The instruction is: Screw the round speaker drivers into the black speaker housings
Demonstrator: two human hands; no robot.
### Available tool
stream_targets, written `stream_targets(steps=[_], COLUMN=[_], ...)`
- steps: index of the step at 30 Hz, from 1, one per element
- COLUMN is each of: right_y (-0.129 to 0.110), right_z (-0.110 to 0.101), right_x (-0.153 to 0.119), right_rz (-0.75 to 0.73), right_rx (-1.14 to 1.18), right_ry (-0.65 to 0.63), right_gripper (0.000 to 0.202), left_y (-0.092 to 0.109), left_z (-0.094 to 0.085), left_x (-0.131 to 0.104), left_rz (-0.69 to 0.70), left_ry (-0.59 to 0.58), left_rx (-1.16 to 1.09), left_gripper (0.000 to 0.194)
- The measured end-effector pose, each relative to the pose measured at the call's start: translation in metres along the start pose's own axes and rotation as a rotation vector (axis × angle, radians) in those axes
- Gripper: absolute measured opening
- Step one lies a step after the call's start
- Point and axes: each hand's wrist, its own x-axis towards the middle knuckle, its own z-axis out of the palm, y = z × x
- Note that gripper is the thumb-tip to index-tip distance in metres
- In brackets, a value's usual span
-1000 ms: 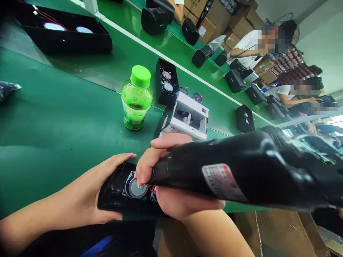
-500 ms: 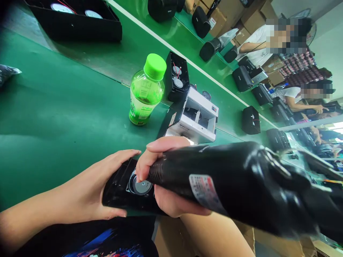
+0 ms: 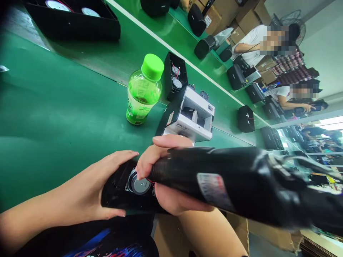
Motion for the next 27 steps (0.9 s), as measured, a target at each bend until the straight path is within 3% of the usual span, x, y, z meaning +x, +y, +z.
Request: stream_targets(steps=[3,11,22,26,27], right_y=[-0.009,-0.003,-0.003,-0.011,-0.016], right_z=[0.005,0.007,0.005,0.001,-0.001], right_x=[0.002,0.005,0.001,0.0,0.0], right_rz=[-0.098,-0.089,-0.051,-0.067,-0.06], right_rx=[0.025,0.041,0.066,0.128,0.127], right_ry=[0.066,0.07,-0.036,0.031,0.043], right_gripper=[0.066,0.069,0.067,0.064,0.063], left_y=[0.0,-0.001,-0.002,-0.004,-0.002], left_z=[0.0,0.0,-0.001,-0.003,-0.004], left_x=[-0.001,0.0,0.0,-0.004,-0.005], left_rz=[-0.001,0.011,-0.001,0.035,0.024], left_ry=[0.004,0.005,-0.001,0.007,0.009], left_rx=[0.004,-0.001,0.002,-0.037,-0.05], left_gripper=[0.148,0.15,0.15,0.166,0.161])
